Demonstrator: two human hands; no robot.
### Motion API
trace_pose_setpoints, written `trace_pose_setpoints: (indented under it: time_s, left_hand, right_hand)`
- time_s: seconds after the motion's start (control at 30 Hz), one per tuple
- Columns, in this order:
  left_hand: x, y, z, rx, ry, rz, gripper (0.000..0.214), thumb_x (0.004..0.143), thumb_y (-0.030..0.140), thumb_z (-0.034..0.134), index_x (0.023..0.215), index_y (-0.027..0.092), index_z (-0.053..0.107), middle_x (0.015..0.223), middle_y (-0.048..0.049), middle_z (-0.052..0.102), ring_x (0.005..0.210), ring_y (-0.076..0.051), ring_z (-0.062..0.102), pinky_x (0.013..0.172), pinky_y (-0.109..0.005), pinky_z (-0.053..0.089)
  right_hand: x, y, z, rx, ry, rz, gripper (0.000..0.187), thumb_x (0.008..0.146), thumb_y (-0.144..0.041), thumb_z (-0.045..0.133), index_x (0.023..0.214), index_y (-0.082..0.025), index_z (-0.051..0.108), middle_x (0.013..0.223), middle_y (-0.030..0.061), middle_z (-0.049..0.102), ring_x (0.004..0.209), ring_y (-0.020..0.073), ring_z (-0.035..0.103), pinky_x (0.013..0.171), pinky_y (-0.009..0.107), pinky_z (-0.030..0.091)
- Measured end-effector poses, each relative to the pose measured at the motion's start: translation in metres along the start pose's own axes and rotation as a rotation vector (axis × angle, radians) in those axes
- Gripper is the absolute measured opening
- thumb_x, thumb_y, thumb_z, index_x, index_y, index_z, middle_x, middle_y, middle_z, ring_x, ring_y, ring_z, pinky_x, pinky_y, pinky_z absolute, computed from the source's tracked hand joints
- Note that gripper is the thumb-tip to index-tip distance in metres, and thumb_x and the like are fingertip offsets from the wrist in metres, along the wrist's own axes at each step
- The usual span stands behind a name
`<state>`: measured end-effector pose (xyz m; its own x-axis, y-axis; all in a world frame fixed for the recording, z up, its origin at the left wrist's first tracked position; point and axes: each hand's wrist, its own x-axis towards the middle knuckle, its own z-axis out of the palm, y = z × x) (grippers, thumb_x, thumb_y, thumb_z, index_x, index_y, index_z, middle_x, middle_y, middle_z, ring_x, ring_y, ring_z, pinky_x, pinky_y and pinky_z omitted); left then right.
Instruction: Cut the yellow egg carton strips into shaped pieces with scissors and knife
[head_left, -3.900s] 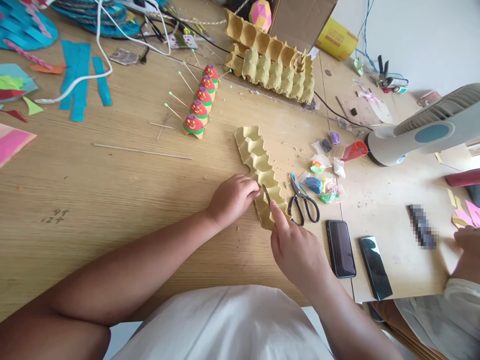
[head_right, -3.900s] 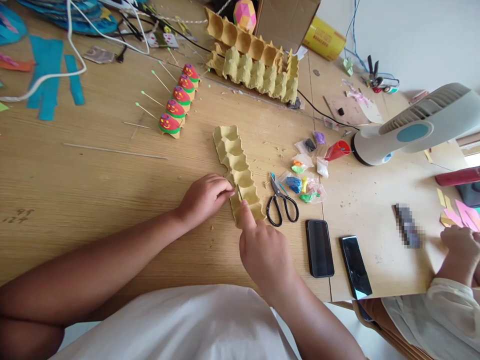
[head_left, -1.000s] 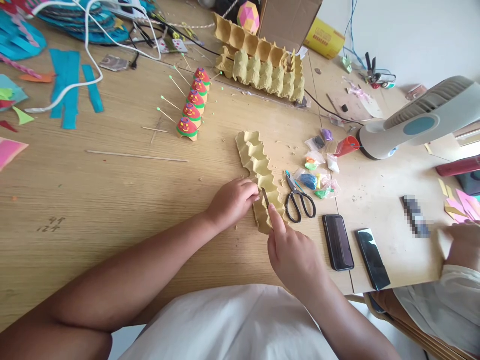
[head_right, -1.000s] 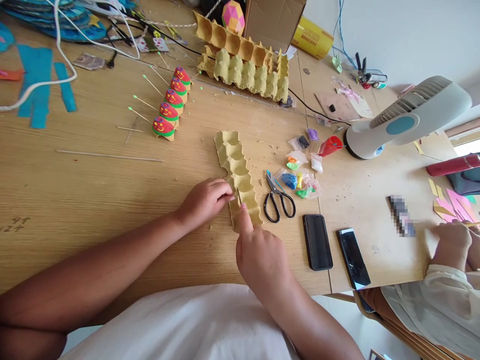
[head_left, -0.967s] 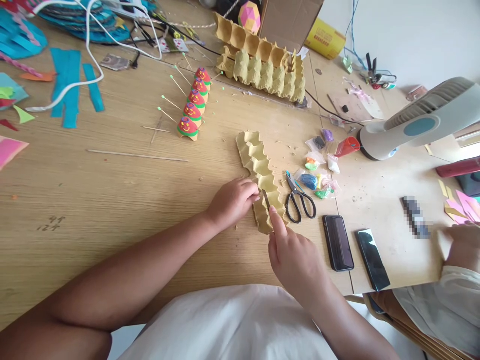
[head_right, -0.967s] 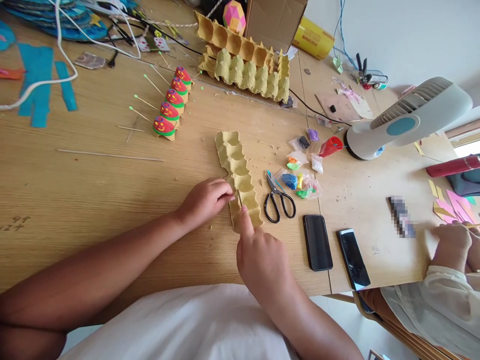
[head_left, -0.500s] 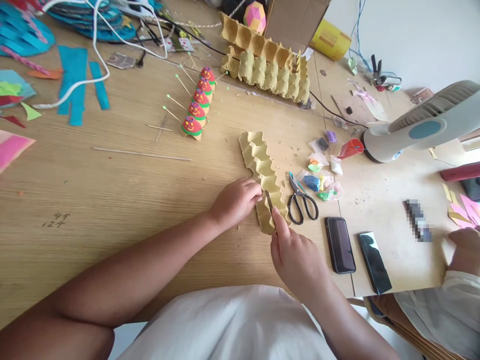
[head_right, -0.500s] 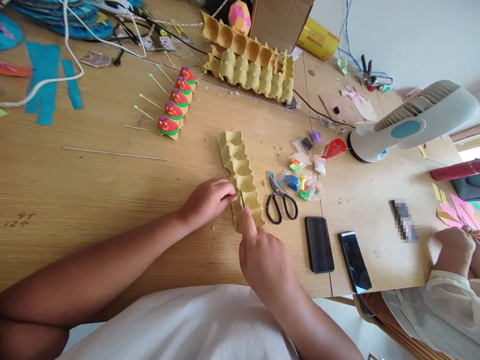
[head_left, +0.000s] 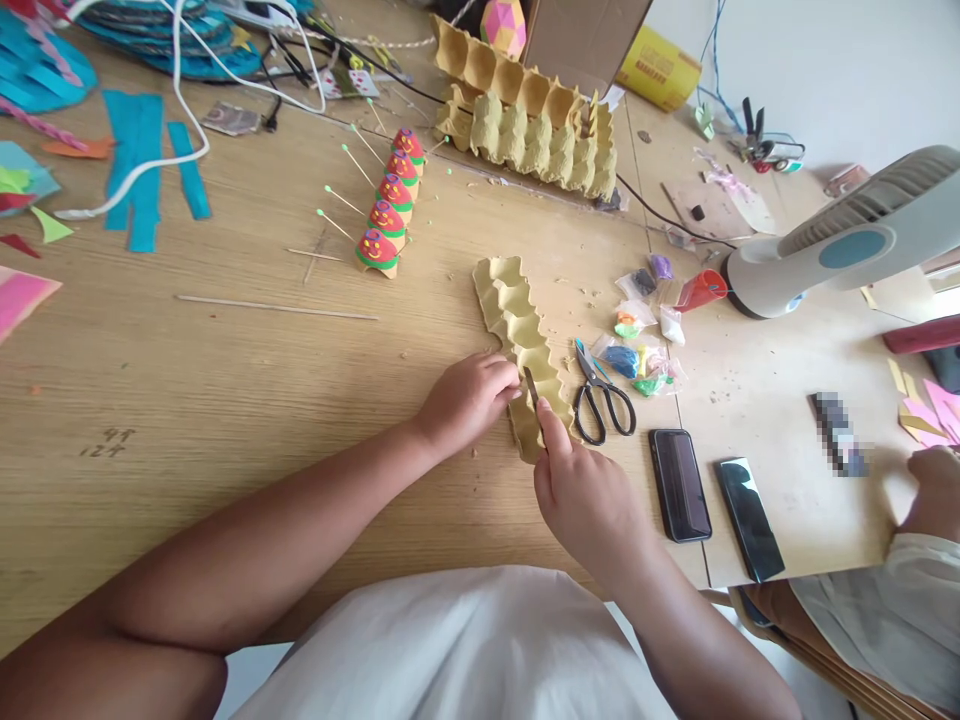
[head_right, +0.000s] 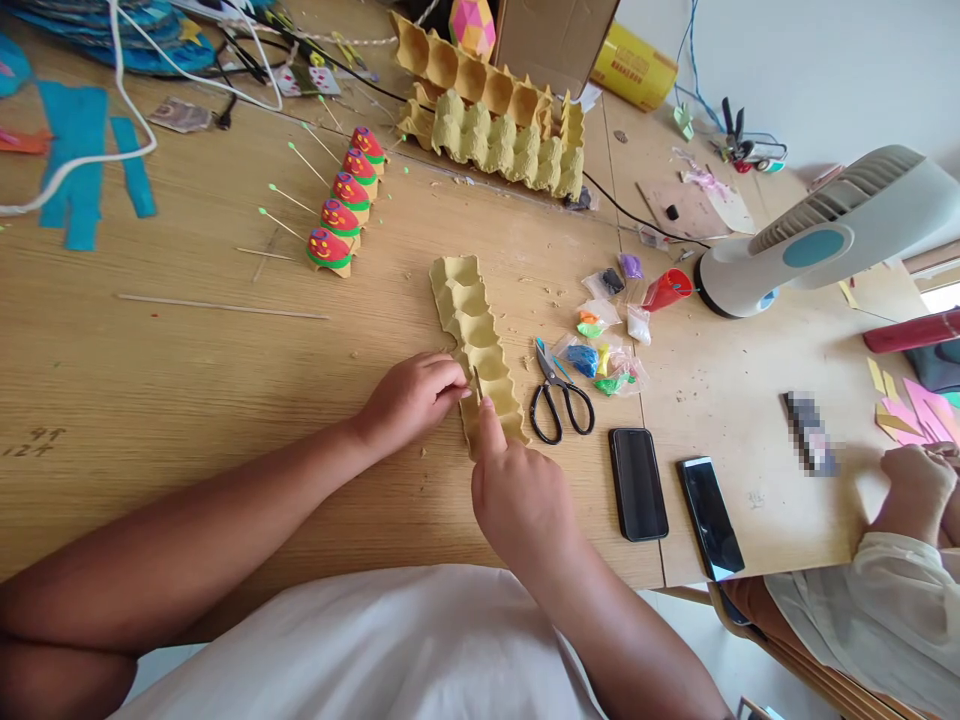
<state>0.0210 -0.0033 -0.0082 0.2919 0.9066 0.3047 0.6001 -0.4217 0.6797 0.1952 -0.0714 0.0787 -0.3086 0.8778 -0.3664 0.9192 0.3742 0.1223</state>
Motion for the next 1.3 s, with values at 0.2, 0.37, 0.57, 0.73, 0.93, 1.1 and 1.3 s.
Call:
trace_pose_setpoints:
  time_s: [0.2,0.37,0.57,0.73,0.93,1.1,1.3]
  left_hand:
    - [0.000,0.001,0.000,0.010,-0.007,-0.008,0.013,0.090,0.015,0.063,0.079,0.019,0.059,0.081,-0.0021,0.063,0.080,-0.019,0.058,0.071,-0.030,0.042]
    - [0.000,0.001,0.000,0.012,-0.008,-0.012,0.013,0.090,0.015,0.063,0.078,0.019,0.058,0.081,-0.0018,0.063,0.079,-0.018,0.057,0.070,-0.030,0.042]
    - [0.001,0.001,0.001,0.015,-0.010,-0.014,0.011,0.090,0.015,0.064,0.080,0.019,0.060,0.083,-0.0020,0.065,0.081,-0.019,0.058,0.071,-0.030,0.042]
    - [0.001,0.001,0.001,0.023,-0.016,-0.015,0.013,0.090,0.014,0.063,0.079,0.019,0.060,0.081,-0.0020,0.064,0.080,-0.018,0.058,0.070,-0.030,0.042]
    - [0.001,0.001,0.001,-0.001,-0.011,-0.011,0.012,0.089,0.015,0.064,0.079,0.019,0.060,0.081,-0.0019,0.064,0.081,-0.019,0.058,0.071,-0.030,0.042]
    - [0.001,0.000,0.001,-0.001,-0.012,-0.011,0.014,0.089,0.013,0.064,0.078,0.019,0.059,0.081,-0.0019,0.064,0.080,-0.019,0.058,0.070,-0.030,0.042]
    - [0.001,-0.001,0.001,-0.024,-0.009,0.025,0.014,0.090,0.014,0.063,0.078,0.019,0.057,0.080,-0.0015,0.062,0.079,-0.018,0.057,0.071,-0.029,0.041]
  right_hand:
    - [-0.007,0.000,0.005,-0.001,0.016,-0.002,0.058,0.100,-0.022,0.034,0.156,-0.013,0.026,0.083,0.0036,0.074,0.067,0.0202,0.070,0.054,0.030,0.043]
    - [0.000,-0.001,0.001,-0.007,0.002,-0.003,0.058,0.099,-0.021,0.035,0.156,-0.013,0.027,0.086,0.0049,0.075,0.070,0.0207,0.071,0.054,0.030,0.042]
    - [-0.007,0.004,0.001,0.012,0.002,-0.013,0.058,0.100,-0.022,0.035,0.156,-0.014,0.026,0.087,0.0046,0.076,0.070,0.0200,0.071,0.054,0.030,0.043]
    - [-0.002,0.003,0.000,0.009,-0.015,-0.011,0.058,0.099,-0.022,0.037,0.156,-0.013,0.029,0.083,0.0046,0.076,0.070,0.0206,0.072,0.054,0.029,0.042]
    - [-0.004,0.005,0.001,0.016,-0.001,-0.017,0.058,0.100,-0.022,0.035,0.156,-0.013,0.028,0.086,0.0041,0.076,0.071,0.0216,0.072,0.055,0.031,0.042]
    - [-0.006,0.007,0.003,0.015,-0.014,-0.030,0.057,0.101,-0.022,0.034,0.156,-0.012,0.028,0.090,0.0053,0.076,0.071,0.0218,0.071,0.056,0.032,0.042]
    - [0.005,0.005,0.001,0.018,0.004,-0.028,0.059,0.099,-0.021,0.035,0.157,-0.013,0.026,0.092,0.0062,0.077,0.073,0.0220,0.072,0.056,0.031,0.043]
